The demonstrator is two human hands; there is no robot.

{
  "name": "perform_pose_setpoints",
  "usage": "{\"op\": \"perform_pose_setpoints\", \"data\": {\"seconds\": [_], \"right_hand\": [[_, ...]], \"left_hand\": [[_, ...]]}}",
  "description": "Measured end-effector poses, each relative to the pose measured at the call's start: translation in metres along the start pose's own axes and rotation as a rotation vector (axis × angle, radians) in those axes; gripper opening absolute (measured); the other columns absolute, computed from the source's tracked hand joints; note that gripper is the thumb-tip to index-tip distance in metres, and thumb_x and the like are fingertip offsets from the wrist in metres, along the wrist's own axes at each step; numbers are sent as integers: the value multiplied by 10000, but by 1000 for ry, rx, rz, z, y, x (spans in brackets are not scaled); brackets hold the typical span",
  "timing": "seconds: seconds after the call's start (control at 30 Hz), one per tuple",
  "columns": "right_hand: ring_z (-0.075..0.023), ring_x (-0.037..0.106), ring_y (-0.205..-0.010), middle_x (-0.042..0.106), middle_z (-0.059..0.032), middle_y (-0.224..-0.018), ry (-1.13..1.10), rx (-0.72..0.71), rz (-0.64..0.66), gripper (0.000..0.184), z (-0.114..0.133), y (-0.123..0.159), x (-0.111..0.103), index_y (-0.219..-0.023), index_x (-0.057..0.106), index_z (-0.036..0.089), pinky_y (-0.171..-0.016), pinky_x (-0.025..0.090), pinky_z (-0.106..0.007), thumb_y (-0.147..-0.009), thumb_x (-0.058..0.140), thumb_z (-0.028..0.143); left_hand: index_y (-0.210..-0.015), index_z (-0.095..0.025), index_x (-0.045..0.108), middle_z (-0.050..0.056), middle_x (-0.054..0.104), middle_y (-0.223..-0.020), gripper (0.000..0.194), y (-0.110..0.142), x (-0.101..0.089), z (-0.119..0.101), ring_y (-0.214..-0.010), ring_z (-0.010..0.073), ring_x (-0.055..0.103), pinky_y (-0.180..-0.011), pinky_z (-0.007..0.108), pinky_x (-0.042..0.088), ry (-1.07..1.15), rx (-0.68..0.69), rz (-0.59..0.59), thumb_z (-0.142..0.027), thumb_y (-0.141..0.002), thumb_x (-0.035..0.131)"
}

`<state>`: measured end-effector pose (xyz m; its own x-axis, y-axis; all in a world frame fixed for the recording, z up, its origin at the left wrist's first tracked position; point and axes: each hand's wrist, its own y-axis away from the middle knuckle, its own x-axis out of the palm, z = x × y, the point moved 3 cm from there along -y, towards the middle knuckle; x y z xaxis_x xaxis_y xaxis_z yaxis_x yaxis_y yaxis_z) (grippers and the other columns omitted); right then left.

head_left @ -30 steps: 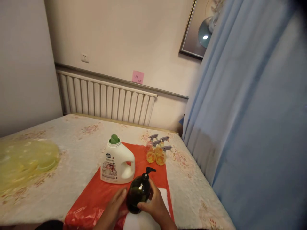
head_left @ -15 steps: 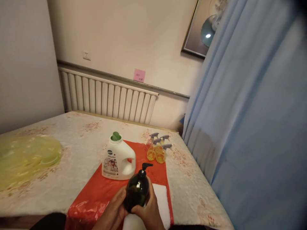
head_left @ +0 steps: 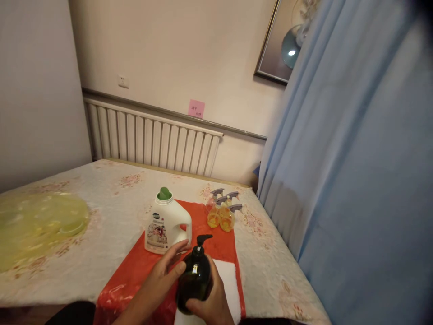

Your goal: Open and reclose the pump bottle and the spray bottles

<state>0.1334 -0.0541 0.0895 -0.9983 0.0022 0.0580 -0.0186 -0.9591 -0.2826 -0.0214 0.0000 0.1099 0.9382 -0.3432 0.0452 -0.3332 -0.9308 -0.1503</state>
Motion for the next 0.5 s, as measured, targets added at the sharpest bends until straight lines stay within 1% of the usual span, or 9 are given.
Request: {"op": "perform_pose_setpoints", "data": {"seconds": [0.07,0.13,0.2,0.27,0.33,0.37,0.43,0.5], "right_hand": [[-314,592,-1156,640,-68,-1247,33,19,52,886,0,3,4,-1301,493,212,-986,479,-415,-448,688,70],[-328,556,-1210,610,-76,-1296,66,41,92,941,-3,6,6,-1332,478,206,-1033,443,-433,-431,714,70],[-341,503,-1274,575,-89,-1347,73,57,114,996,-6,8,7,-1366,449,199,-1073,404,-444,-417,725,73],[-342,471,-1310,556,-95,-1372,57,62,130,1024,-7,10,8,-1379,432,196,-1096,377,-441,-407,727,67],[-336,501,-1286,571,-96,-1355,22,60,152,1013,-6,11,10,-1371,432,197,-1085,389,-434,-410,721,63],[-332,532,-1253,582,-95,-1340,4,63,159,1001,-4,11,11,-1366,431,198,-1065,411,-432,-416,717,66],[-324,603,-1153,619,-88,-1282,-19,72,165,962,0,11,13,-1342,447,201,-990,475,-422,-426,714,79],[-316,641,-1070,654,-72,-1212,-26,65,164,904,2,11,14,-1295,484,205,-916,519,-406,-430,724,97]], "left_hand": [[-1312,-243,562,79,585,-1384,551,2,5,-18,-1331,278,474,-1136,408,357,-22,14,95,-493,-827,641],[-1281,-249,593,64,619,-1338,485,5,9,-30,-1272,276,523,-1104,405,384,-32,-6,218,-462,-847,626],[-1242,-244,622,56,663,-1260,429,7,9,-35,-1194,269,572,-1064,402,412,-7,-51,322,-437,-859,612],[-1195,-234,641,46,694,-1167,379,8,8,-36,-1129,259,598,-1012,384,439,31,-93,363,-393,-851,618],[-1146,-218,649,34,704,-1076,350,8,9,-37,-1062,247,612,-945,355,461,40,-109,351,-330,-814,644],[-1117,-207,651,28,701,-1032,344,8,10,-37,-1021,241,616,-907,340,468,29,-104,326,-299,-786,656],[-1049,-186,655,17,683,-957,338,8,14,-39,-944,229,612,-838,315,473,-42,-80,241,-240,-715,671],[-965,-173,653,8,661,-897,328,8,18,-43,-889,224,597,-790,301,468,-163,-48,112,-188,-637,669]]}}
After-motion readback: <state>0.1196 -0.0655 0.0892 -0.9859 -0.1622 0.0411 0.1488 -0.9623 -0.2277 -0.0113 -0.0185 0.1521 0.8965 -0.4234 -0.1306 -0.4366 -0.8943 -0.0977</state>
